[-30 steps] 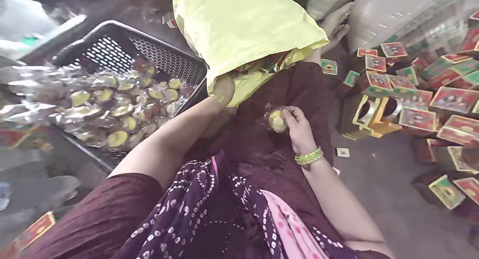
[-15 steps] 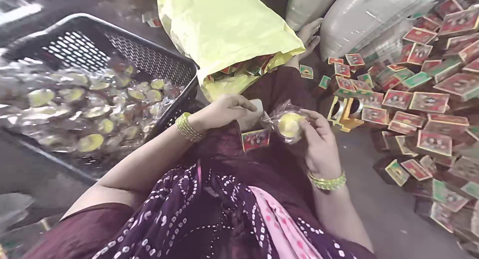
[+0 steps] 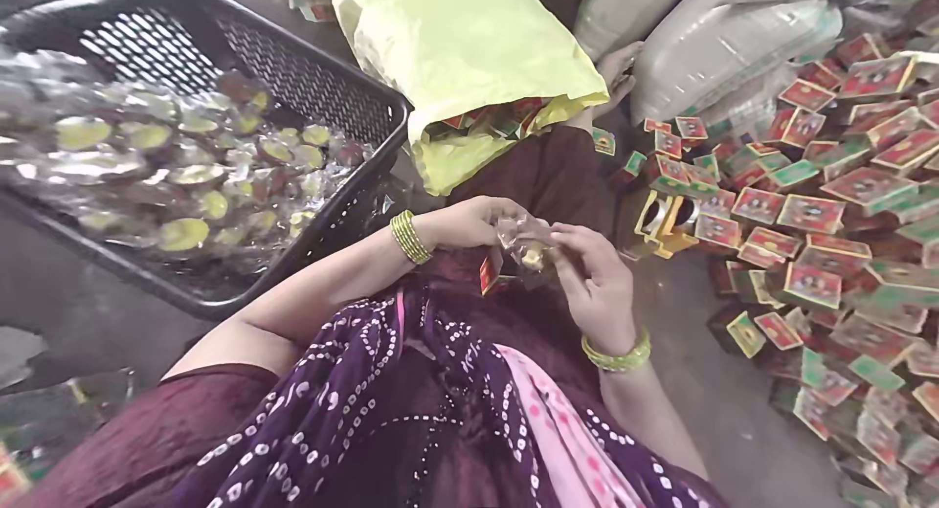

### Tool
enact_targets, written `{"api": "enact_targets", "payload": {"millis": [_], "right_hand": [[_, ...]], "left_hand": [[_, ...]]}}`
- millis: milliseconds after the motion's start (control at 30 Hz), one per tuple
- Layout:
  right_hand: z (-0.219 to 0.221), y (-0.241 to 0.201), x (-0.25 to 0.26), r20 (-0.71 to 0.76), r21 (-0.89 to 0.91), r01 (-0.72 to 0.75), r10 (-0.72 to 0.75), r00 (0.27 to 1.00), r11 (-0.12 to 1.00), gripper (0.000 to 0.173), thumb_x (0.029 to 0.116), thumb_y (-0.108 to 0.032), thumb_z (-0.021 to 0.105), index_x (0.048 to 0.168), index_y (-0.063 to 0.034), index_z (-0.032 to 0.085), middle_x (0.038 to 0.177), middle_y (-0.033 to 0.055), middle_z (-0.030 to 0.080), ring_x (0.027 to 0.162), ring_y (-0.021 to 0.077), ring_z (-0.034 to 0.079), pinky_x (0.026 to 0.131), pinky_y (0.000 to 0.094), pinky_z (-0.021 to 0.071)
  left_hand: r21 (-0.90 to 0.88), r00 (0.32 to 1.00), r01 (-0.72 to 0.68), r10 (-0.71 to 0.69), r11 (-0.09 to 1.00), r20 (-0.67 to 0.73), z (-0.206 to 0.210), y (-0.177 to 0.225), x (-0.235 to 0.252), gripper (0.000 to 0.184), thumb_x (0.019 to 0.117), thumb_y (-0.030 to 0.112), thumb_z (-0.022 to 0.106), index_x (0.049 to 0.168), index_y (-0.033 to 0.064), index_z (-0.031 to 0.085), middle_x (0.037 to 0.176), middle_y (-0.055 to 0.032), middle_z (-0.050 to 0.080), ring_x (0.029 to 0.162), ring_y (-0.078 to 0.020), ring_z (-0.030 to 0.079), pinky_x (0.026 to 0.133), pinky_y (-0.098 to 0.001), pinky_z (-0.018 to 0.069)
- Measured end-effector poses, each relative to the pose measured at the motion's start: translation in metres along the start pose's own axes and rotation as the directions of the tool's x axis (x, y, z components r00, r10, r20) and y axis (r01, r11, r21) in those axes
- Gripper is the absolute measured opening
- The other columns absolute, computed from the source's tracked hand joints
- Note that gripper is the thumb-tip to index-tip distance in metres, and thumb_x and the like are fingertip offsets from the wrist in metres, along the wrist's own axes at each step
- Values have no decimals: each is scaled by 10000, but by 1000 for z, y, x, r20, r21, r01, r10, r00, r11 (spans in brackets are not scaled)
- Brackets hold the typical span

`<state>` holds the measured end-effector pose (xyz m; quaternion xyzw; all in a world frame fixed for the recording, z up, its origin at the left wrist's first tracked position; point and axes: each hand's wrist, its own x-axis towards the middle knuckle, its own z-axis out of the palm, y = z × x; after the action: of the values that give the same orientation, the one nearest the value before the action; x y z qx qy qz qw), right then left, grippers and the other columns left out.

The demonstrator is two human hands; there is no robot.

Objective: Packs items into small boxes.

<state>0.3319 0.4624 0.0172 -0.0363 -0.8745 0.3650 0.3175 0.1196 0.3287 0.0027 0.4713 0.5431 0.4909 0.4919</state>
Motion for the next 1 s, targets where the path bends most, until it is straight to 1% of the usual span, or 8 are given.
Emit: {"api": "enact_targets", "payload": {"millis": [133,233,433,567,733,833,900,1000], "right_hand": [[2,-1,-5,168,-257,118,-76,983,959,198,1012,-126,622,1143,-92,765,1165,71,751,1125,192,702,1013,361,569],[-2,-1,-6,190,-305,114,-57,980,945,199,998,-147,642,1141,-111,775,1058,18,771,1018,159,705,944,336,572],[-6,-3,-2,328,-345,101,19,944,933,186,991,-152,621,1074,-91,775,1008,37,771,980,145,729,901,330,596],[6,-2,-4,413,-382,92,81,907,920,134,945,-83,623,953,-66,756,905,75,748,877,219,736,796,411,615],[19,6,-10,517,-349,42,155,842,936,108,930,-78,629,917,-29,724,846,130,704,818,283,712,745,457,599],[-10,13,-11,353,-193,-72,138,926,979,227,995,-148,639,1155,-46,762,1085,83,763,1003,156,732,918,353,607],[-34,26,-17,77,-133,-223,234,969,966,220,1007,-145,634,1167,-49,750,1101,67,754,949,115,729,851,318,632],[-71,72,-41,-74,-449,-509,537,840,735,220,1022,-164,594,1183,-80,720,1111,91,739,972,193,726,871,408,610]], "left_hand": [[4,999,30,-30,1000,10,-2,-2,-3,507,870,-124,676,1340,57,617,1317,-77,666,1050,-156,702,878,-329,609],[-1,999,17,-17,1000,46,0,-5,-1,549,853,-133,671,1362,61,606,1336,-83,656,1101,-174,689,924,-348,598],[-21,988,8,-4,1000,153,6,-3,3,550,870,-145,632,1381,56,596,1324,-99,656,1097,-171,686,912,-334,598],[-34,990,-6,11,999,140,10,-5,5,557,866,-146,573,1384,56,593,1372,-71,636,1116,-149,672,901,-321,593],[-111,996,-40,49,993,76,20,-25,-1,1044,813,247,750,1629,137,108,1352,-109,627,1140,-183,672,952,-359,585],[92,999,-38,35,995,32,35,-44,-10,1120,690,405,905,1567,100,278,1312,-40,635,1109,-70,654,945,-284,577],[296,998,-19,36,955,-51,46,-58,-9,1053,649,436,942,1477,81,395,1247,-17,656,1115,-26,633,976,-263,550],[357,984,66,-2,932,-177,55,-72,-3,918,682,360,939,1409,82,452,1105,-38,698,974,-75,693,869,-333,605]]}}
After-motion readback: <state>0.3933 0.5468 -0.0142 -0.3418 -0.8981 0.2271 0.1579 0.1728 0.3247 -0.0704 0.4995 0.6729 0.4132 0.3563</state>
